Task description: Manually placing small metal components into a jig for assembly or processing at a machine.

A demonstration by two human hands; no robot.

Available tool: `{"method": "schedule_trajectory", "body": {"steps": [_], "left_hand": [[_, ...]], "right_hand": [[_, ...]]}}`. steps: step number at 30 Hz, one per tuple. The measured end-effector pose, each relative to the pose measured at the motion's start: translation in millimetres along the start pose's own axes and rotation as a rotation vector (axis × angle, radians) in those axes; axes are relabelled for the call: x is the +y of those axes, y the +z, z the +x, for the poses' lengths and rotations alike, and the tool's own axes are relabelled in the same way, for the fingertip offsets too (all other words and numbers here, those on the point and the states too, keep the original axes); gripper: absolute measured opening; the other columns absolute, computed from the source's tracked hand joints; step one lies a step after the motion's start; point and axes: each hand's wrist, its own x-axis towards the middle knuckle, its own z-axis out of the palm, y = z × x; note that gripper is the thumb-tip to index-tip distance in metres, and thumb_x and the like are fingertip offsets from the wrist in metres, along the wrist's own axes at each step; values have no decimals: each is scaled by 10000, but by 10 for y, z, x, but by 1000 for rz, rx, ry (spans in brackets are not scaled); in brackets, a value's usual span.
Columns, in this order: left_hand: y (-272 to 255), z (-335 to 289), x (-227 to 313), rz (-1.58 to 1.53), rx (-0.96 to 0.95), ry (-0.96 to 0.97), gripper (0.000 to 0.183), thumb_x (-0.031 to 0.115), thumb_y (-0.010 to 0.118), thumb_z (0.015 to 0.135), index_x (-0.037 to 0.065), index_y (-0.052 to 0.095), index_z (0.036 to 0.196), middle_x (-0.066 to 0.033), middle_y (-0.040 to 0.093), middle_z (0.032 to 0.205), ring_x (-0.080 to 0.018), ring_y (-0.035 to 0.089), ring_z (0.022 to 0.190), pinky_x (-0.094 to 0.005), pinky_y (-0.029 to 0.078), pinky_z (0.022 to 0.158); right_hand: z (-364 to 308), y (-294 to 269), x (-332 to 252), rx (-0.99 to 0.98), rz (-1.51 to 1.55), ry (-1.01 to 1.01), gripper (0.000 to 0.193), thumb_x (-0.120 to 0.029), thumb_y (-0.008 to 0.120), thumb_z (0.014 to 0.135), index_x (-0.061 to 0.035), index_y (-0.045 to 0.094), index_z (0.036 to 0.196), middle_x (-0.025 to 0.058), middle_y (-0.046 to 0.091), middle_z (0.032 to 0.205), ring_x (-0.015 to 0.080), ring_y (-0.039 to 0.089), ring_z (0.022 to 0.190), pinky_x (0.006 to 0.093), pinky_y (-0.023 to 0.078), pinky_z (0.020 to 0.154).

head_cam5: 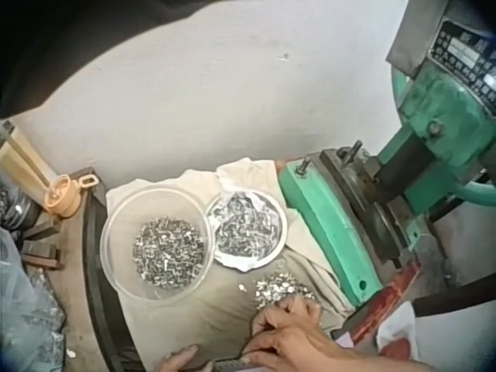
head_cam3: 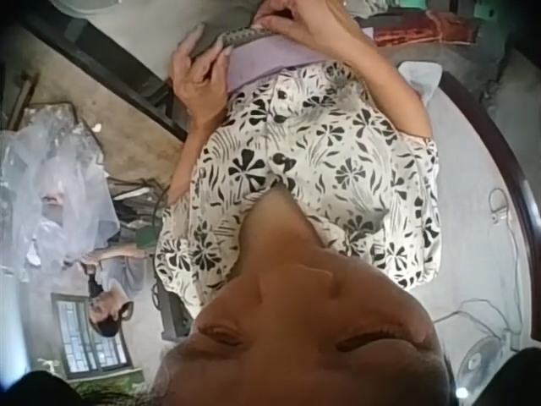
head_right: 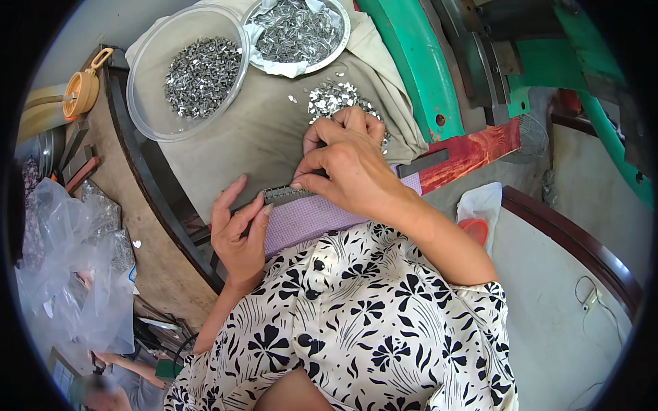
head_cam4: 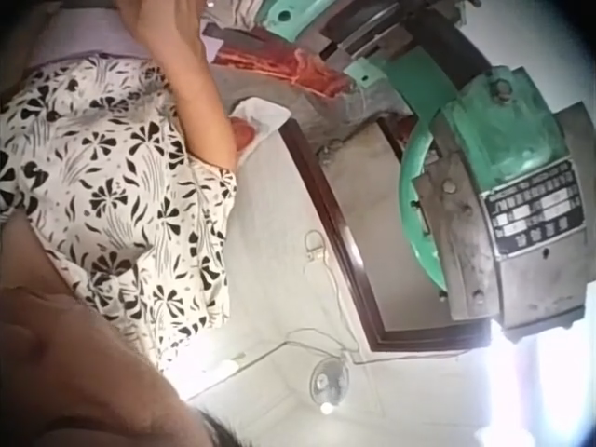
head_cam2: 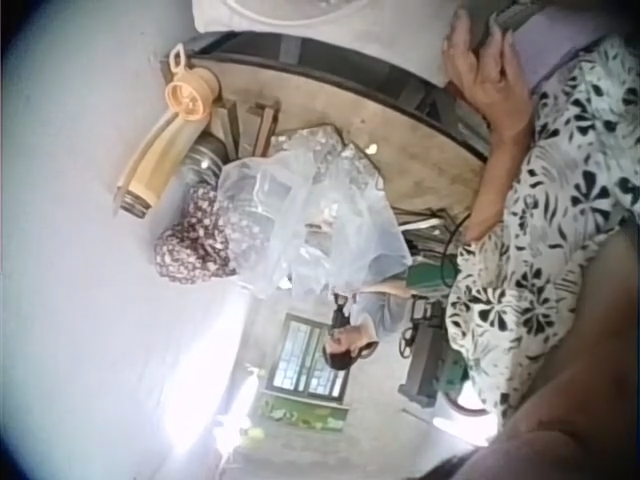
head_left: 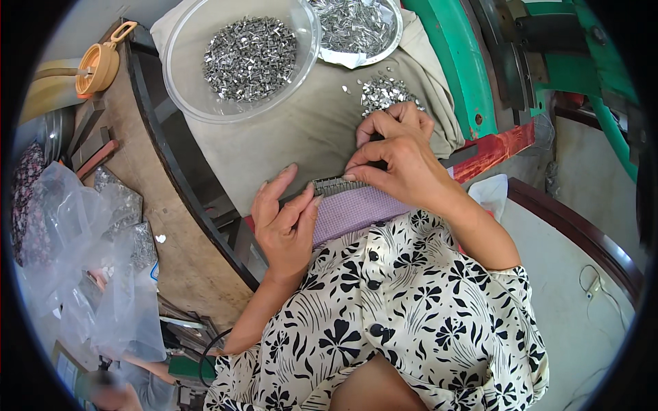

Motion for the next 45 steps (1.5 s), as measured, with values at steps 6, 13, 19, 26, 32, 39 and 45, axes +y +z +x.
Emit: {"method": "schedule_trajectory", "body": {"steps": [6, 13, 19, 26, 32, 39, 45], "left_hand": [[-5, 17, 13, -12, 2, -1, 232, 53, 783, 761, 47, 761, 993, -130, 652, 1265, -293, 610, 1154, -461, 388, 1064], [-4, 12, 17, -1, -5, -8, 234, 48, 783, 757, 45, 761, 990, -130, 652, 1262, -297, 607, 1153, -459, 388, 1061], [-3, 8, 15, -6, -9, -16, 236, 47, 783, 757, 43, 760, 992, -132, 651, 1262, -303, 606, 1150, -460, 392, 1058], [-2, 11, 12, -1, -9, -9, 246, 46, 786, 756, 48, 761, 1001, -132, 651, 1263, -302, 607, 1150, -463, 392, 1060], [6, 10, 12, -3, 2, -9, 245, 41, 789, 752, 50, 761, 996, -131, 651, 1262, -303, 610, 1142, -469, 393, 1060], [7, 8, 15, 7, -2, -8, 246, 38, 791, 746, 50, 761, 990, -133, 652, 1259, -304, 612, 1142, -465, 396, 1057], [5, 6, 13, -1, 5, -15, 253, 38, 793, 743, 49, 760, 994, -134, 655, 1253, -310, 613, 1139, -461, 398, 1056]], "right_hand": [[-14, -40, 16, 1, -16, 1, 133, -265, 826, 718, -158, 775, 780, -56, 583, 974, 220, 450, 1081, 424, 244, 980], [-47, -57, 41, -26, -13, -6, 125, -247, 815, 737, -143, 771, 793, -47, 589, 976, 230, 443, 1101, 435, 240, 1000], [-44, 0, 1, 18, -47, -14, 143, -268, 814, 735, -145, 770, 794, -44, 587, 965, 234, 445, 1092, 440, 239, 986], [-79, -77, 47, 21, -21, -23, 150, -272, 816, 727, -135, 769, 766, -20, 597, 951, 273, 452, 1090, 464, 263, 963], [-88, -66, 53, 27, -55, -15, 143, -276, 815, 733, -150, 770, 784, -39, 592, 955, 249, 450, 1089, 437, 257, 956], [-119, -134, 84, 18, -34, -5, 144, -271, 815, 728, -140, 769, 766, -25, 599, 948, 269, 451, 1088, 450, 269, 951], [-146, -145, 92, 31, -68, 1, 147, -271, 818, 720, -141, 772, 771, -21, 599, 953, 271, 456, 1089, 450, 272, 950]]}}
